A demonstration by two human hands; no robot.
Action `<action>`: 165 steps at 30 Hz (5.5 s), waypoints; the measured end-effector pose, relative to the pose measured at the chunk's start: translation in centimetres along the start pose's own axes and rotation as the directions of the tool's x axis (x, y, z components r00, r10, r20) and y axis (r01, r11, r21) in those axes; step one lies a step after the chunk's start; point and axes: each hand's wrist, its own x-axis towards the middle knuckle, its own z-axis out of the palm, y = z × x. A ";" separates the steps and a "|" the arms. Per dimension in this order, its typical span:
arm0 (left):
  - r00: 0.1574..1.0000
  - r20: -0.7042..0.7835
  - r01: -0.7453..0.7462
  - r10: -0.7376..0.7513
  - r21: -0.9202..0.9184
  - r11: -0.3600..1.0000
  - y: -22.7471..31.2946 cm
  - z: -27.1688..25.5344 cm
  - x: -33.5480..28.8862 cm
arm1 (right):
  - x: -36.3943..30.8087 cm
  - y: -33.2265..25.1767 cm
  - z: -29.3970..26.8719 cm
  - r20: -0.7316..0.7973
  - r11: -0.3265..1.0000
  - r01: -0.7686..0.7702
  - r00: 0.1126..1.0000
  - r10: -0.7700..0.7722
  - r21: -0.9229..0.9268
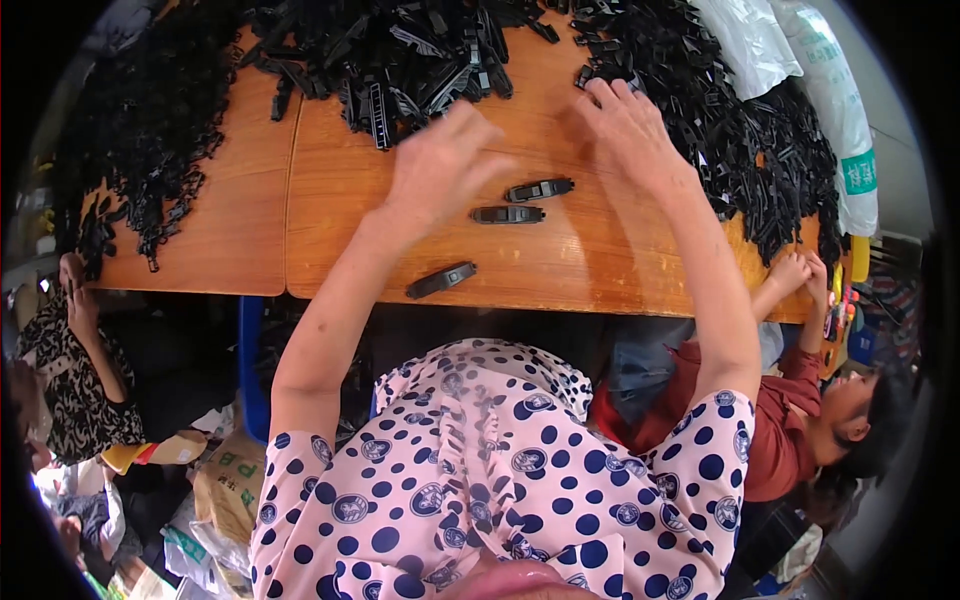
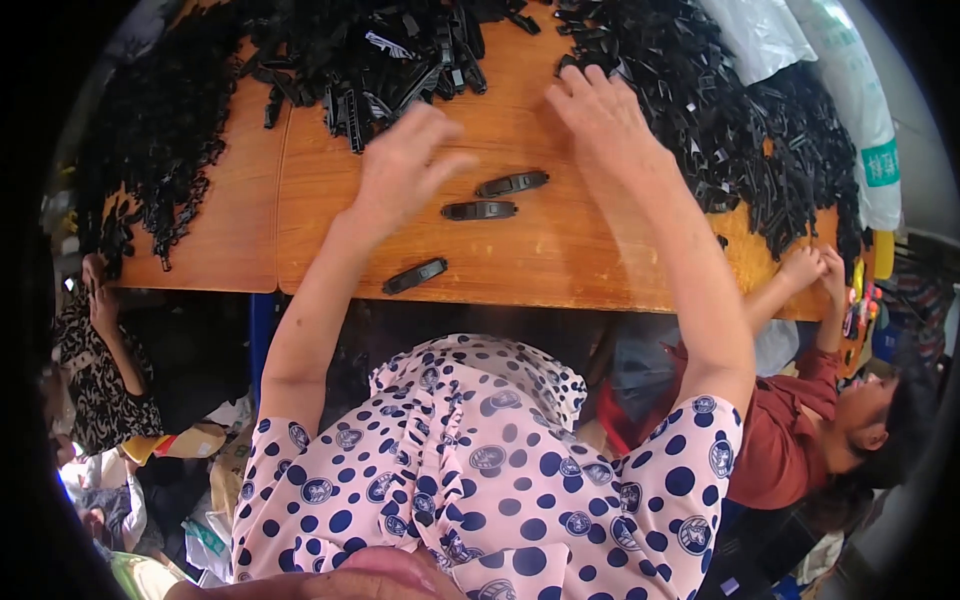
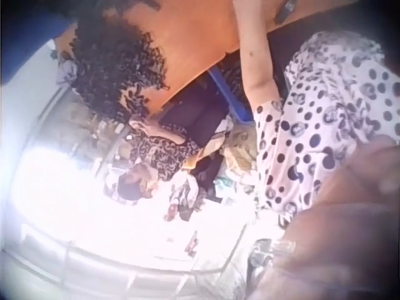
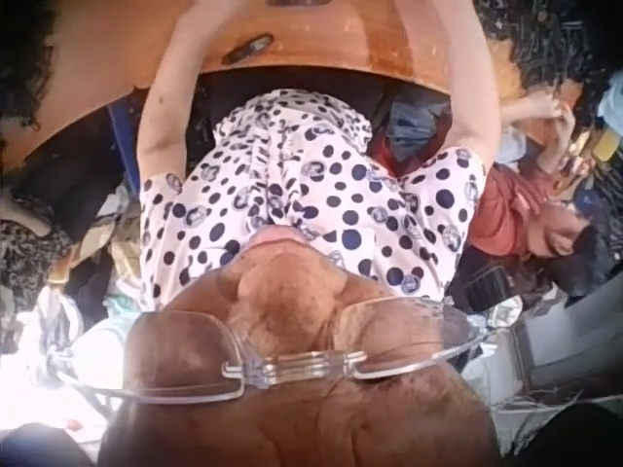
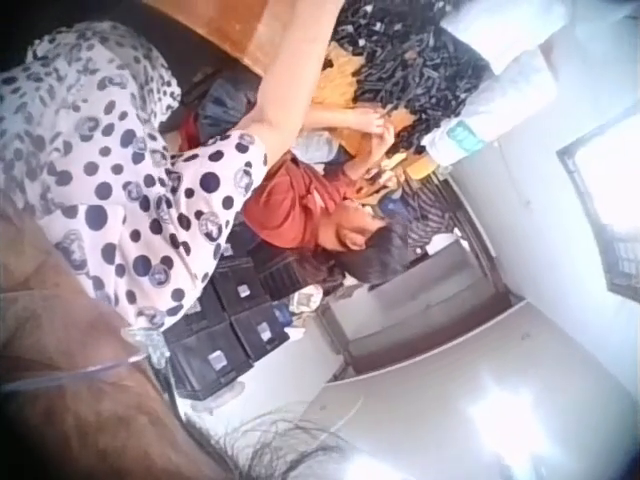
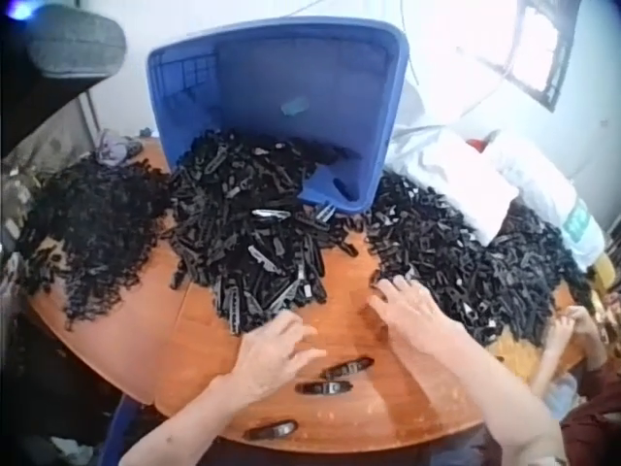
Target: The person assembles plastic items by picking up plastic components from the table and fitting them together by hand.
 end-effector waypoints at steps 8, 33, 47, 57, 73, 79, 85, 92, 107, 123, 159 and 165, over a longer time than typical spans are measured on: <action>0.991 0.131 -0.059 -0.005 0.479 0.876 -3.4 -1.9 3.8 | -0.2 2.1 3.9 0.149 0.990 -0.106 0.985 0.091 0.092; 0.924 0.382 -0.108 0.022 0.207 0.972 -0.1 3.2 3.0 | -4.6 -2.8 2.2 0.088 0.763 -0.313 0.943 0.322 0.566; 0.975 0.199 -0.065 0.095 -0.154 0.986 -2.6 3.7 2.0 | -1.3 -2.8 -0.7 0.188 0.831 -0.136 0.981 0.039 0.539; 0.950 0.311 0.070 -0.036 -0.097 0.993 -0.7 1.0 1.2 | -0.4 -2.9 0.2 0.351 0.748 -0.295 0.932 0.088 0.595; 0.999 -0.026 0.037 -0.032 0.221 0.975 4.3 4.3 -6.3 | -4.4 -6.8 -1.0 0.286 0.713 -0.237 0.957 0.054 0.660; 0.999 0.000 0.036 -0.036 0.186 0.982 1.9 -2.0 -13.9 | -1.4 -15.6 -1.4 0.192 0.694 -0.080 0.978 -0.086 0.716; 0.947 -0.167 0.317 -0.276 0.323 0.892 3.4 -13.4 -27.0 | 5.7 -29.1 -6.2 0.114 0.561 0.083 0.945 -0.308 0.824; 0.679 -0.357 0.729 -0.641 0.433 0.531 4.2 -15.5 -38.8 | 8.7 -37.4 -6.2 -0.063 0.462 0.297 0.887 -0.458 0.836; 0.791 -0.524 0.370 -0.317 -0.004 0.929 -9.8 -9.5 -8.7 | -3.2 -15.5 0.8 0.255 0.487 -0.616 0.745 0.617 0.620; 0.710 -0.540 0.543 -0.451 0.012 0.840 -17.5 -6.8 2.8 | 13.4 -8.7 7.4 -0.353 0.851 -0.305 0.810 0.467 0.427; 0.926 -0.320 0.297 -0.198 0.300 0.907 -8.9 -3.0 -2.9 | 3.4 7.6 13.0 -0.267 0.876 -0.456 0.834 0.482 0.156; 0.819 -0.498 0.276 -0.285 -0.094 0.957 -7.3 -3.3 -5.1 | 3.8 0.7 9.5 -0.285 0.852 -0.254 0.866 0.411 0.458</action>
